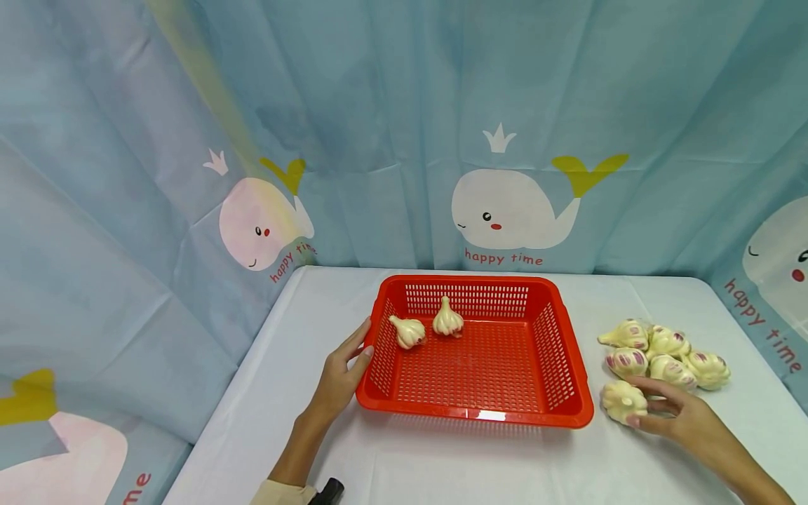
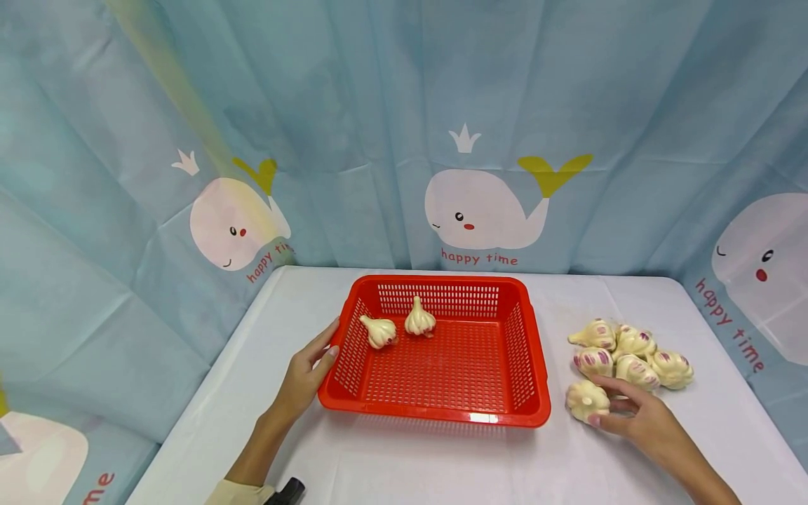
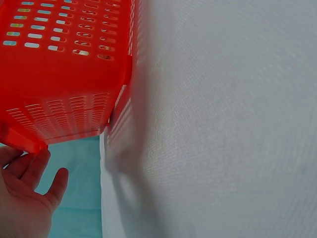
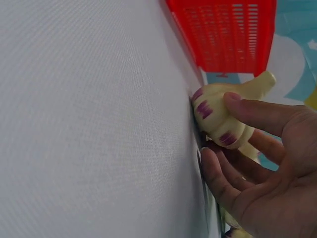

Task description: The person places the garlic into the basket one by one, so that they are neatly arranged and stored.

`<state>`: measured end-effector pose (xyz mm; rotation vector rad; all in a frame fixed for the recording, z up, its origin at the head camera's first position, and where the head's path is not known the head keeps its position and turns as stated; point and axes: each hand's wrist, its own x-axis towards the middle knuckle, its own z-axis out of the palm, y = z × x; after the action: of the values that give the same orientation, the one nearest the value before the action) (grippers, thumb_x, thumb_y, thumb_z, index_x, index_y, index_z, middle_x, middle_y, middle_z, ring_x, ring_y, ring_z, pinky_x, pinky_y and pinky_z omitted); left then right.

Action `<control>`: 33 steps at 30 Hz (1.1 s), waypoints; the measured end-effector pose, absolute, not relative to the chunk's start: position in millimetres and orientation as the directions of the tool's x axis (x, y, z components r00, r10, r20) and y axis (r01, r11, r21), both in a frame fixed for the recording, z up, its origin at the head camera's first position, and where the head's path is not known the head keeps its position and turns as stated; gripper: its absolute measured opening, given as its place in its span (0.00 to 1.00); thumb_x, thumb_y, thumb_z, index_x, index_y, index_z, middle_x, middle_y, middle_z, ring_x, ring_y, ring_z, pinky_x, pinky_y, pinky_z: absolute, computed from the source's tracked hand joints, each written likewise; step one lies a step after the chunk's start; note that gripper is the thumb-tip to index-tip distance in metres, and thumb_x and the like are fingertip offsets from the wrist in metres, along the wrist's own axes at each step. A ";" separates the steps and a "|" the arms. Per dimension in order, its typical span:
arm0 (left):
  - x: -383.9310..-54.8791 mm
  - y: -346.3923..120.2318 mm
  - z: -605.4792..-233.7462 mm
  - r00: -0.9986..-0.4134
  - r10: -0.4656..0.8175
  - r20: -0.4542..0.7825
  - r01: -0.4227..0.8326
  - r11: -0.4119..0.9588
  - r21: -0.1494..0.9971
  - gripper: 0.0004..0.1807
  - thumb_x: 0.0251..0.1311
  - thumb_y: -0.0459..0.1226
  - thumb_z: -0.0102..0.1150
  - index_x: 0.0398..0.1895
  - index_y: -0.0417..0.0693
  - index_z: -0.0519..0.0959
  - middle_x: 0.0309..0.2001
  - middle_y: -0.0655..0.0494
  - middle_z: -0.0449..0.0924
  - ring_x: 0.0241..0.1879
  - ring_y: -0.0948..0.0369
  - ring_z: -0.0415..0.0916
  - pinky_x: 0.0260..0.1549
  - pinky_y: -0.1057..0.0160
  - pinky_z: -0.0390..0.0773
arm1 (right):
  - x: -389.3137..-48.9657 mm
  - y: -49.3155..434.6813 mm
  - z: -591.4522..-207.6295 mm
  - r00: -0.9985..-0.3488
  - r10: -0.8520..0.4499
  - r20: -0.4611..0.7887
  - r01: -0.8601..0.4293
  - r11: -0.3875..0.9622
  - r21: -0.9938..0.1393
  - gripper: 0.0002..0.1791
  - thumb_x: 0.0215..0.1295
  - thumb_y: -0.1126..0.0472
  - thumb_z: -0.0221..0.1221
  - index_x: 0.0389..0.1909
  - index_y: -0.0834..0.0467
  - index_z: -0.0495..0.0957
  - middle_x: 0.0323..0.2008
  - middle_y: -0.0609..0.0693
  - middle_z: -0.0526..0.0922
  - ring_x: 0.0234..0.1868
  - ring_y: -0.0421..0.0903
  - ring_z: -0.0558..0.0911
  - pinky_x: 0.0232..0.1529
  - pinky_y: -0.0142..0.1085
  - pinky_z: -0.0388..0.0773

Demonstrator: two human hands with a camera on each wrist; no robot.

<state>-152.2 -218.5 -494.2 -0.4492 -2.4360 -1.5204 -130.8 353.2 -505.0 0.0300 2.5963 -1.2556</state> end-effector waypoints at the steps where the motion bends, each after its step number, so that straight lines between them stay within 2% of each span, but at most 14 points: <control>1: -152.4 -218.6 -494.4 -0.925 0.134 0.356 0.379 0.414 0.828 0.31 0.80 0.36 0.53 0.82 0.43 0.62 0.81 0.49 0.63 0.79 0.47 0.63 0.65 0.44 0.77 | -130.3 353.2 -504.7 -0.967 -0.091 -0.239 0.132 0.625 -0.770 0.46 0.64 0.51 0.75 0.78 0.63 0.67 0.66 0.41 0.73 0.46 0.27 0.78 0.42 0.33 0.85; 2: -152.6 -218.6 -494.5 -0.924 0.134 0.358 0.380 0.415 0.827 0.31 0.80 0.36 0.53 0.82 0.44 0.62 0.81 0.49 0.63 0.79 0.47 0.63 0.65 0.43 0.77 | -130.1 353.0 -504.5 -0.965 -0.086 -0.246 0.142 0.620 -0.772 0.46 0.63 0.50 0.75 0.77 0.63 0.67 0.65 0.40 0.73 0.46 0.26 0.78 0.41 0.32 0.85; 6: -153.4 -218.9 -495.5 -0.922 0.137 0.364 0.386 0.415 0.824 0.31 0.80 0.36 0.53 0.82 0.44 0.62 0.81 0.50 0.63 0.79 0.48 0.64 0.65 0.43 0.77 | -127.8 353.1 -504.9 -0.970 -0.092 -0.224 0.126 0.599 -0.791 0.44 0.63 0.53 0.75 0.75 0.64 0.68 0.53 0.16 0.67 0.45 0.21 0.77 0.40 0.32 0.84; 9: -153.6 -218.9 -496.1 -0.921 0.138 0.364 0.388 0.415 0.823 0.31 0.80 0.36 0.53 0.82 0.44 0.62 0.81 0.50 0.63 0.79 0.48 0.63 0.65 0.43 0.77 | -127.1 353.0 -505.1 -0.972 -0.095 -0.215 0.117 0.597 -0.793 0.43 0.64 0.53 0.75 0.75 0.65 0.68 0.50 0.12 0.65 0.44 0.20 0.75 0.40 0.33 0.84; 11: -153.6 -219.0 -496.2 -0.921 0.137 0.365 0.388 0.415 0.823 0.31 0.80 0.36 0.54 0.82 0.44 0.62 0.81 0.50 0.63 0.79 0.47 0.63 0.65 0.43 0.77 | -127.2 352.7 -504.4 -0.970 -0.092 -0.227 0.127 0.605 -0.786 0.44 0.65 0.52 0.74 0.76 0.64 0.67 0.55 0.19 0.69 0.45 0.21 0.76 0.40 0.33 0.84; 13: -153.5 -219.2 -496.0 -0.921 0.137 0.364 0.387 0.416 0.823 0.31 0.80 0.36 0.54 0.82 0.43 0.62 0.81 0.49 0.63 0.79 0.47 0.63 0.65 0.43 0.77 | -127.7 351.9 -503.4 -0.964 -0.084 -0.252 0.148 0.617 -0.773 0.46 0.65 0.49 0.74 0.78 0.62 0.65 0.62 0.33 0.74 0.45 0.23 0.77 0.40 0.34 0.84; 16: -153.2 -219.4 -495.4 -0.923 0.134 0.362 0.384 0.416 0.824 0.31 0.80 0.36 0.54 0.82 0.43 0.63 0.81 0.50 0.63 0.79 0.48 0.63 0.66 0.43 0.77 | -127.6 351.0 -501.2 -0.958 -0.074 -0.277 0.169 0.635 -0.754 0.50 0.65 0.45 0.73 0.81 0.59 0.62 0.73 0.57 0.69 0.46 0.25 0.77 0.40 0.36 0.84; 17: -153.2 -219.4 -495.1 -0.923 0.133 0.360 0.382 0.418 0.824 0.31 0.80 0.36 0.54 0.82 0.43 0.63 0.81 0.50 0.63 0.79 0.48 0.63 0.66 0.44 0.77 | -127.3 350.7 -500.5 -0.957 -0.068 -0.283 0.179 0.631 -0.755 0.50 0.65 0.45 0.73 0.81 0.59 0.62 0.74 0.57 0.67 0.46 0.24 0.76 0.41 0.36 0.84; 19: -153.0 -219.4 -494.7 -0.924 0.132 0.359 0.380 0.421 0.824 0.31 0.80 0.37 0.54 0.82 0.43 0.63 0.81 0.50 0.63 0.79 0.48 0.64 0.65 0.44 0.77 | -126.1 350.8 -499.6 -0.960 -0.068 -0.272 0.176 0.608 -0.774 0.49 0.65 0.46 0.73 0.81 0.59 0.62 0.72 0.48 0.70 0.46 0.25 0.77 0.40 0.37 0.85; 21: -152.9 -219.4 -494.6 -0.924 0.131 0.360 0.380 0.420 0.824 0.31 0.80 0.37 0.54 0.82 0.43 0.63 0.81 0.50 0.63 0.79 0.48 0.64 0.65 0.44 0.77 | -124.5 350.8 -498.6 -0.966 -0.060 -0.252 0.171 0.581 -0.796 0.47 0.66 0.47 0.73 0.80 0.57 0.65 0.64 0.31 0.72 0.45 0.24 0.78 0.40 0.36 0.85; 23: -153.0 -219.3 -494.6 -0.923 0.133 0.361 0.383 0.420 0.823 0.31 0.80 0.37 0.54 0.82 0.43 0.63 0.81 0.50 0.63 0.79 0.48 0.64 0.65 0.44 0.77 | -122.7 350.5 -497.3 -0.973 -0.066 -0.221 0.150 0.547 -0.824 0.43 0.67 0.50 0.72 0.79 0.56 0.66 0.56 0.17 0.68 0.45 0.25 0.80 0.40 0.37 0.86; 24: -153.1 -219.3 -494.5 -0.922 0.134 0.363 0.384 0.418 0.823 0.31 0.80 0.37 0.54 0.82 0.43 0.63 0.81 0.50 0.63 0.79 0.48 0.63 0.65 0.44 0.77 | -121.9 350.0 -496.2 -0.977 -0.069 -0.200 0.132 0.539 -0.832 0.42 0.68 0.51 0.72 0.79 0.55 0.67 0.53 0.13 0.68 0.45 0.27 0.81 0.40 0.37 0.86; 28: -153.5 -219.1 -494.5 -0.920 0.136 0.368 0.390 0.413 0.823 0.31 0.79 0.35 0.54 0.82 0.43 0.63 0.81 0.49 0.63 0.79 0.47 0.63 0.65 0.43 0.77 | -120.2 348.5 -490.2 -0.988 -0.064 -0.143 0.085 0.546 -0.833 0.37 0.71 0.53 0.70 0.77 0.55 0.69 0.50 0.13 0.72 0.44 0.28 0.83 0.39 0.31 0.83; 33: -153.3 -219.4 -495.1 -0.922 0.132 0.364 0.385 0.419 0.822 0.31 0.80 0.35 0.54 0.82 0.43 0.63 0.81 0.49 0.63 0.79 0.47 0.63 0.65 0.43 0.77 | -124.4 348.0 -481.9 -0.992 -0.036 -0.119 0.077 0.571 -0.817 0.38 0.72 0.52 0.69 0.77 0.58 0.68 0.48 0.10 0.69 0.44 0.20 0.78 0.38 0.23 0.79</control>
<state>-153.3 -219.4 -495.1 -0.4521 -2.4317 -1.5060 -124.4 348.0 -481.9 0.0356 2.6752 -1.3999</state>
